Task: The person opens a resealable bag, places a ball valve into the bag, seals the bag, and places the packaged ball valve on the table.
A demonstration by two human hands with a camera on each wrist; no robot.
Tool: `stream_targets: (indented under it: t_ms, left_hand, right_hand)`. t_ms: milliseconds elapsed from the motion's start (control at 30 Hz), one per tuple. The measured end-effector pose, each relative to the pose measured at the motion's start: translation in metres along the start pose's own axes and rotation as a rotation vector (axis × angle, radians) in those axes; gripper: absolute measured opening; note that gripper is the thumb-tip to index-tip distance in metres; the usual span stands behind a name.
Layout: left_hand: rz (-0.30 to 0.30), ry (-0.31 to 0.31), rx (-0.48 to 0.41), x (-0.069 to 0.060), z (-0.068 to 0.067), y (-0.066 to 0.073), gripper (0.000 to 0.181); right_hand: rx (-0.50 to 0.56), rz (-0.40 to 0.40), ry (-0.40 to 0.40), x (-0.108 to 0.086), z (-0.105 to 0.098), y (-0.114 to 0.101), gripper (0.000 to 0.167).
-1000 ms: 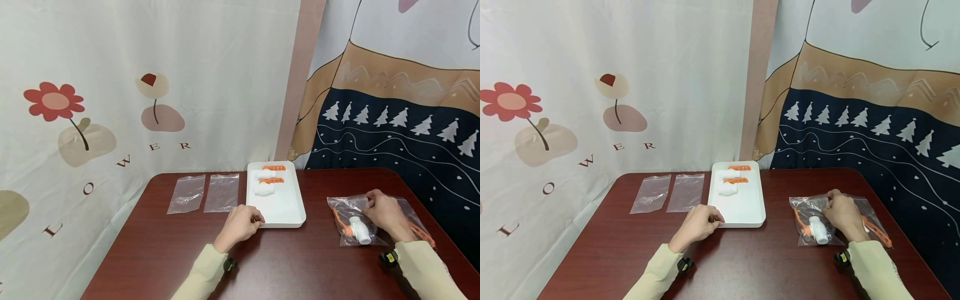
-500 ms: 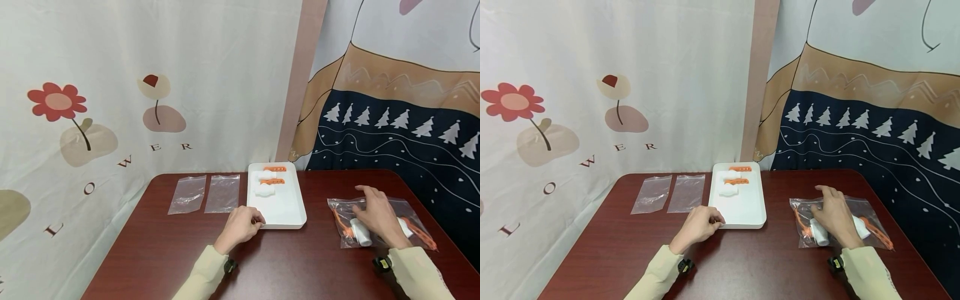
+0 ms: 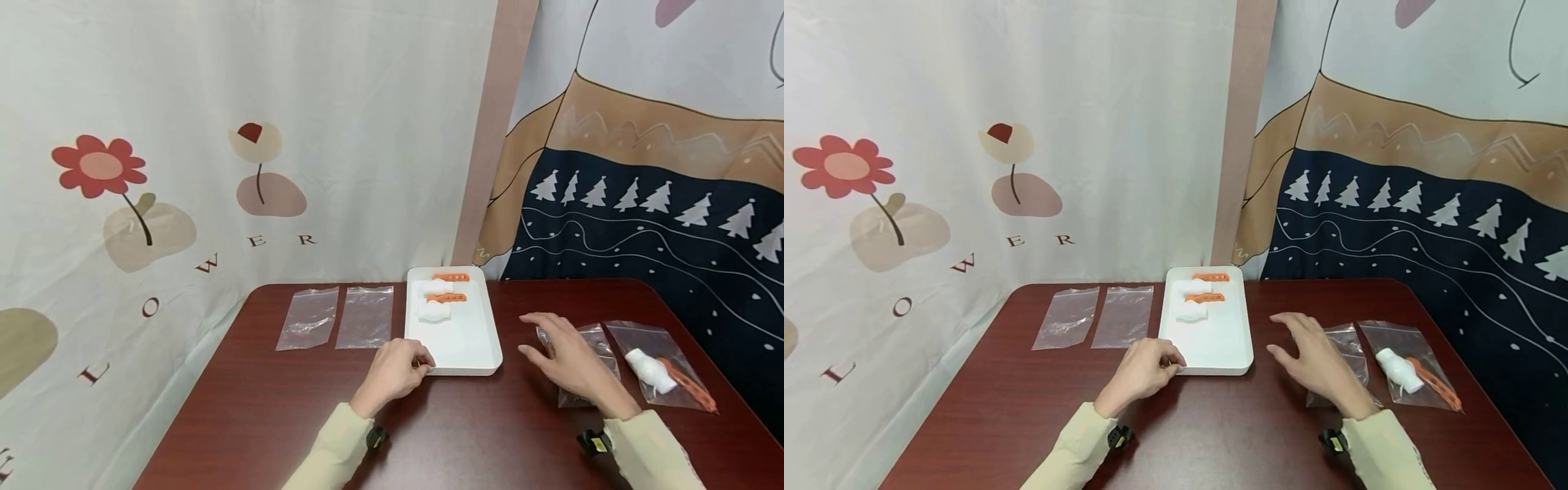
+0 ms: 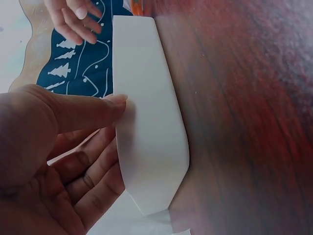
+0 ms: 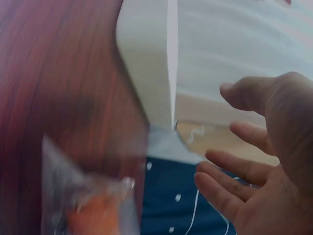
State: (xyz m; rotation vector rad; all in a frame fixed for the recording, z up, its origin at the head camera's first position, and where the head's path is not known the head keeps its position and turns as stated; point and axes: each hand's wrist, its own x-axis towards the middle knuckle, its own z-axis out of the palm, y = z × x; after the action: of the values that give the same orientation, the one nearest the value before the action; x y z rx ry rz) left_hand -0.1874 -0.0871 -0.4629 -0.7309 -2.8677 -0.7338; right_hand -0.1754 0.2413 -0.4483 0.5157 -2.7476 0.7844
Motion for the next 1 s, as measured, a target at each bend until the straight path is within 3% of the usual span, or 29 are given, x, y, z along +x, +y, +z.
stream_targets:
  t_ms: [467, 700, 1000]
  left_hand:
    - [0.135, -0.013, 0.004, -0.001, -0.003, -0.003, 0.006]
    - [0.158, 0.085, -0.101, -0.003, -0.003, -0.011, 0.006]
    - [0.12, 0.218, -0.124, 0.0, -0.01, -0.025, 0.009]
  right_hand:
    - [-0.02, -0.141, -0.061, 0.006, 0.028, -0.038, 0.033]
    - [0.006, -0.226, -0.086, 0.007, 0.036, -0.043, 0.022]
    - [-0.018, -0.242, -0.135, 0.011, 0.04, -0.045, 0.013]
